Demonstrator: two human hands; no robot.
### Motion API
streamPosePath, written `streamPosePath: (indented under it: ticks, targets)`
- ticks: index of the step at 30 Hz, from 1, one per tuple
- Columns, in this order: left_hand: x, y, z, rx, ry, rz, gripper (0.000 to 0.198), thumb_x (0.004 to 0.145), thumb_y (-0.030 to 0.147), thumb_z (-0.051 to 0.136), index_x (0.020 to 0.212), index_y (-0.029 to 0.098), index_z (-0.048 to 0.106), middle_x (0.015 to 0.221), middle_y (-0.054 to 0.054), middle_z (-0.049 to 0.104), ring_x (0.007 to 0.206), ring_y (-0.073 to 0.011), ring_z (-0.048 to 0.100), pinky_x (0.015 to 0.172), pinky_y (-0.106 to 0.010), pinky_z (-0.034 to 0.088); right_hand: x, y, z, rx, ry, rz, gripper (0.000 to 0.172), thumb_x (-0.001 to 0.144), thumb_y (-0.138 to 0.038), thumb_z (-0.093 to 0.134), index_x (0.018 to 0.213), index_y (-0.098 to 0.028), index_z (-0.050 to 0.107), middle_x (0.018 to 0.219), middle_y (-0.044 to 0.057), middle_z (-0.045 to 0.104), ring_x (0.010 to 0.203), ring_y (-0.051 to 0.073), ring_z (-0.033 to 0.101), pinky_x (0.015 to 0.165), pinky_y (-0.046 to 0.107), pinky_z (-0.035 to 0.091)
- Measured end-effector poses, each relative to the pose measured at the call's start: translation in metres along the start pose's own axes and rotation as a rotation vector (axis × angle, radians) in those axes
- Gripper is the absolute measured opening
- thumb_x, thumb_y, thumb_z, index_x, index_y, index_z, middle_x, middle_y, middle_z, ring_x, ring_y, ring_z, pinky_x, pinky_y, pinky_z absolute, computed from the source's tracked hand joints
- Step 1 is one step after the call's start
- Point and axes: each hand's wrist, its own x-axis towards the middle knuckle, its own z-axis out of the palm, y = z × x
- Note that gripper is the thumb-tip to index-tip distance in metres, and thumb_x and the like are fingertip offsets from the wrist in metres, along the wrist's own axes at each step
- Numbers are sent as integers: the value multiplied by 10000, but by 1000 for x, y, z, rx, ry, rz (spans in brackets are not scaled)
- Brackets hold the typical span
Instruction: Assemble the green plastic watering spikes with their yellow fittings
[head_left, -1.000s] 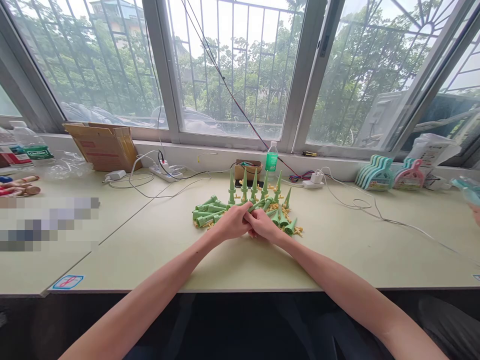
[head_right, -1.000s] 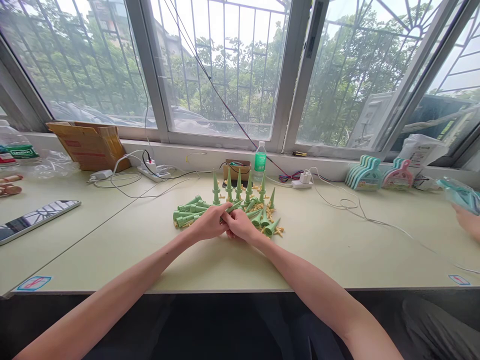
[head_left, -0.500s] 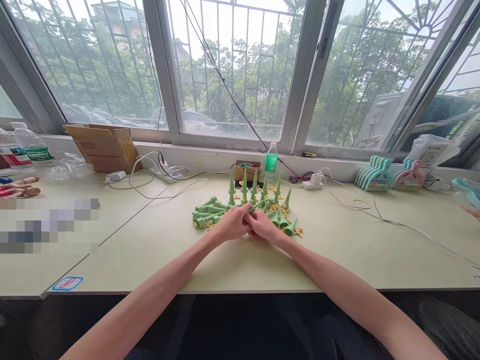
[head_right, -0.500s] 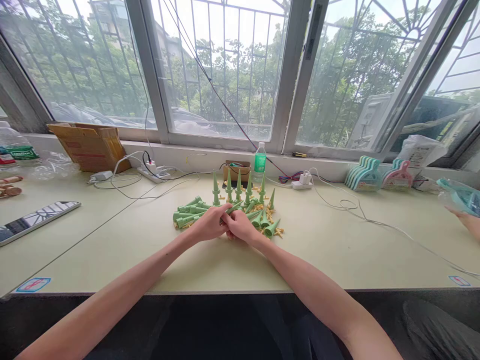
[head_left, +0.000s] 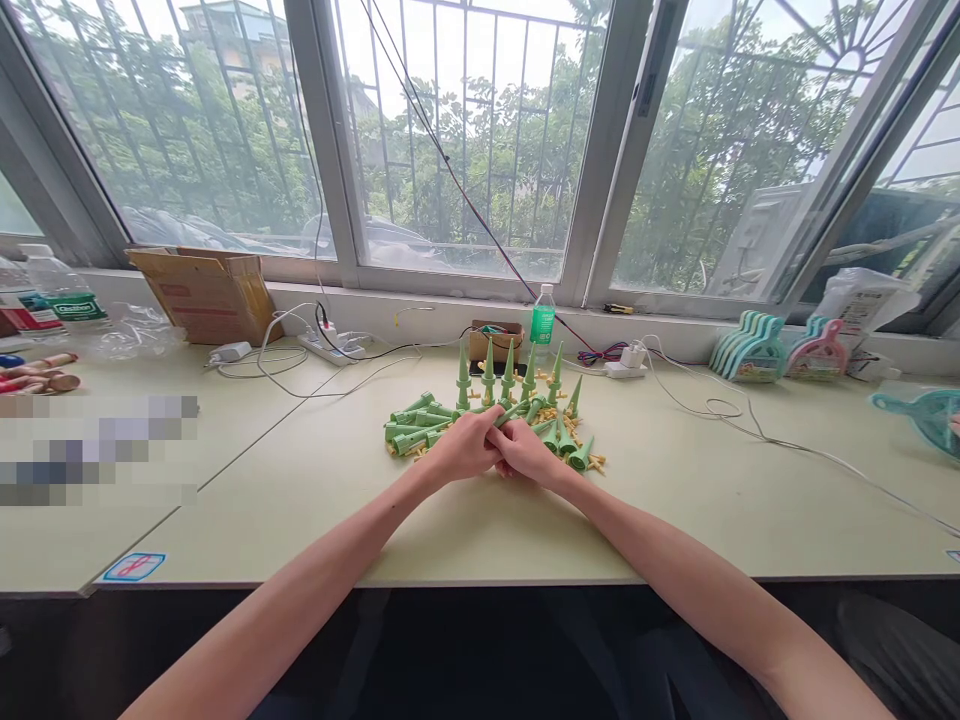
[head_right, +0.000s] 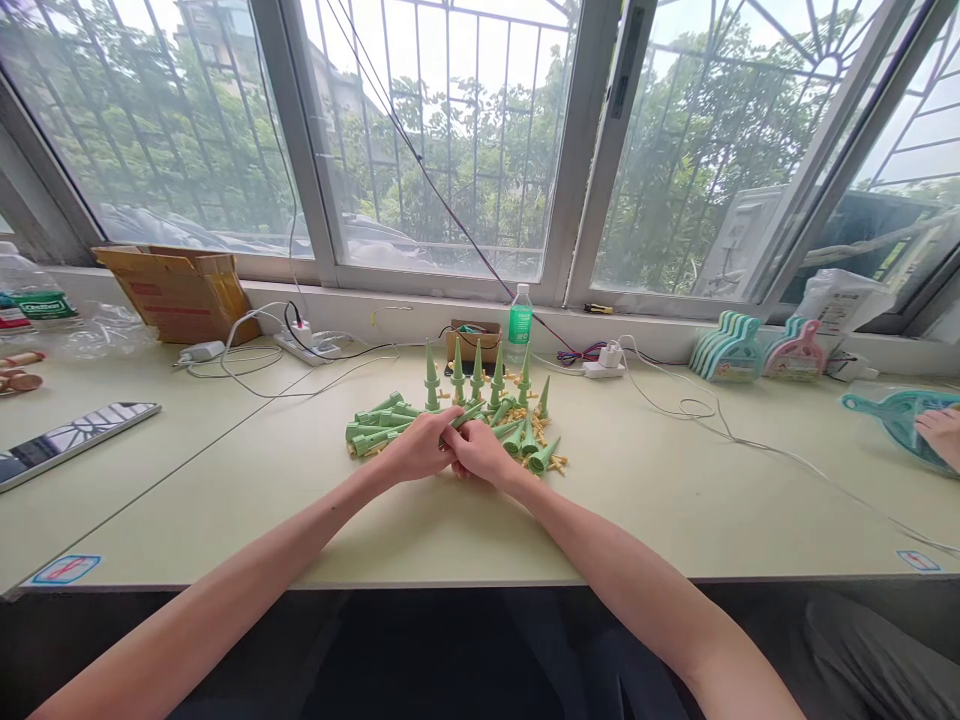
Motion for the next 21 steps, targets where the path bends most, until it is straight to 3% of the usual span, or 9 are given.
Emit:
streamPosePath:
  ticks: [21]
  targets:
    - [-1, 4, -5, 99, -88, -39, 209, 589, 111, 471, 768, 208, 426, 678, -5, 625, 634, -179, 592, 493, -237, 315, -2, -5, 0, -158, -21, -19, 440, 882, -239, 433, 454, -163, 500, 453, 25, 550, 416, 106, 514, 463, 218, 417]
